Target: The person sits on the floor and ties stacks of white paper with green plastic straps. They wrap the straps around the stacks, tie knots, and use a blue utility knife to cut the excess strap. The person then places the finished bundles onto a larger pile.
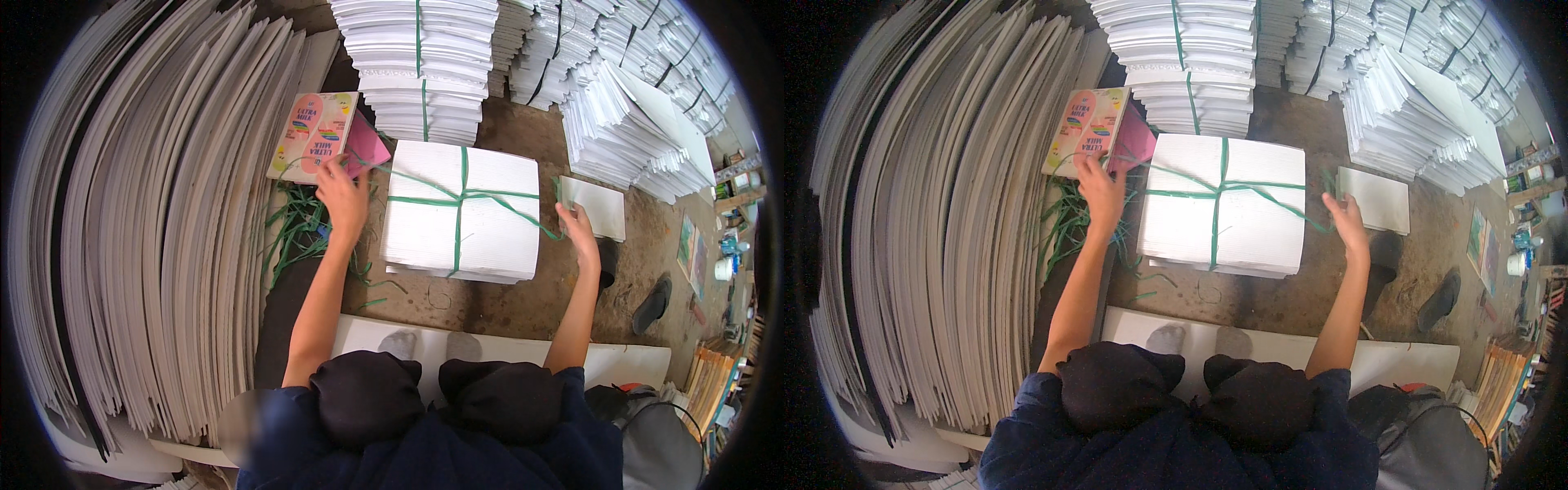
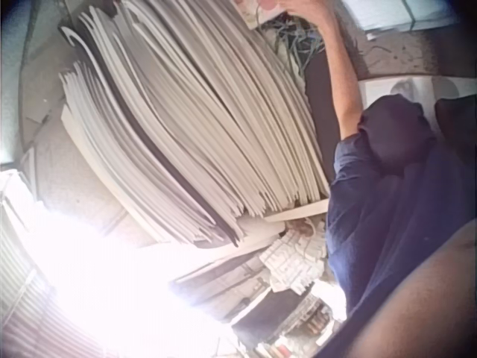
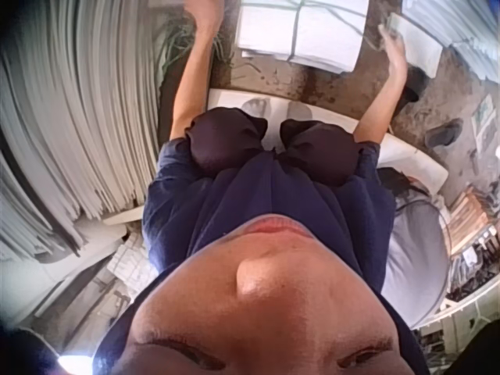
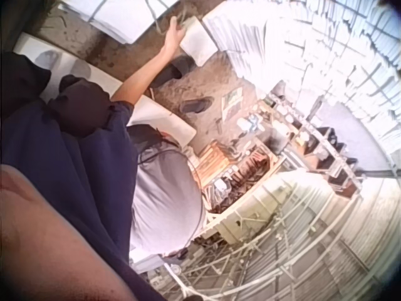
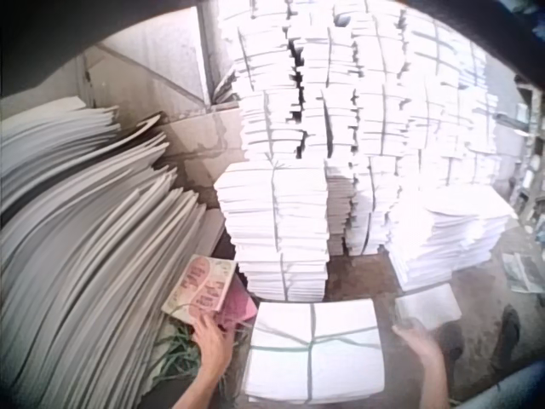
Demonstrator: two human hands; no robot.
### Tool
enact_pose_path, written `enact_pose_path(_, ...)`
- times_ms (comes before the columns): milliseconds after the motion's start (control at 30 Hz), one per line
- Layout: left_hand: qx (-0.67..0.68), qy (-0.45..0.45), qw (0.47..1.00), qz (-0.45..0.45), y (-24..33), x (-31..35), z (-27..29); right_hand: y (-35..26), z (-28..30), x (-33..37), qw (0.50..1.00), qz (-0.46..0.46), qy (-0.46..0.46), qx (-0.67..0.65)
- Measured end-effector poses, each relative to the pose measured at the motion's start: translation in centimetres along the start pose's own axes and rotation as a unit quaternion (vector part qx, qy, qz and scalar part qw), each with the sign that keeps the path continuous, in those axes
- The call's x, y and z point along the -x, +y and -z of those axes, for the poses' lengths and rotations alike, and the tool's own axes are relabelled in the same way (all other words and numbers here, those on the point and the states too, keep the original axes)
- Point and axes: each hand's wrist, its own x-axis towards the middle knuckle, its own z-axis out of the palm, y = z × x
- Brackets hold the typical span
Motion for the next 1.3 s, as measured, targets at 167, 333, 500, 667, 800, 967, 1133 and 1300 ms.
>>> enact_pose_path(167, -0.013, -0.105, 0.961, -0.256, 5.6, 0.7, -0.1, -5.0, -0.5, 2.3, 0.946, 0.163, 0.214, 0.18)
enact_pose_path(333, 0.032, -0.186, 0.918, -0.349, 5.8, -0.3, -1.9, -9.1, -6.6, 5.0, 0.899, 0.402, -0.028, 0.173)
enact_pose_path(500, 0.102, -0.29, 0.924, -0.227, 6.7, -0.3, -1.5, -8.4, -8.7, 4.7, 0.867, 0.448, -0.041, 0.215)
enact_pose_path(667, 0.165, -0.292, 0.939, -0.08, 7.5, 0.2, -1.0, -9.8, -7.7, 5.8, 0.933, 0.277, -0.133, 0.188)
enact_pose_path(800, 0.257, -0.319, 0.908, 0.084, 7.1, 0.4, -2.6, -8.5, -8.0, 4.8, 0.944, 0.203, -0.257, 0.031)
enact_pose_path(967, 0.619, -0.295, 0.673, 0.277, 8.9, 0.7, -3.9, -9.7, -9.5, 3.7, 0.843, 0.125, -0.268, -0.448)
enact_pose_path(1133, 0.649, -0.432, 0.588, 0.218, 7.9, -0.6, -4.4, -9.6, -10.6, 2.4, 0.841, 0.157, -0.33, -0.4)
enact_pose_path(1300, 0.379, -0.485, 0.787, -0.043, 6.8, -1.6, -3.7, -8.7, -10.3, 3.2, 0.895, 0.131, -0.281, -0.322)
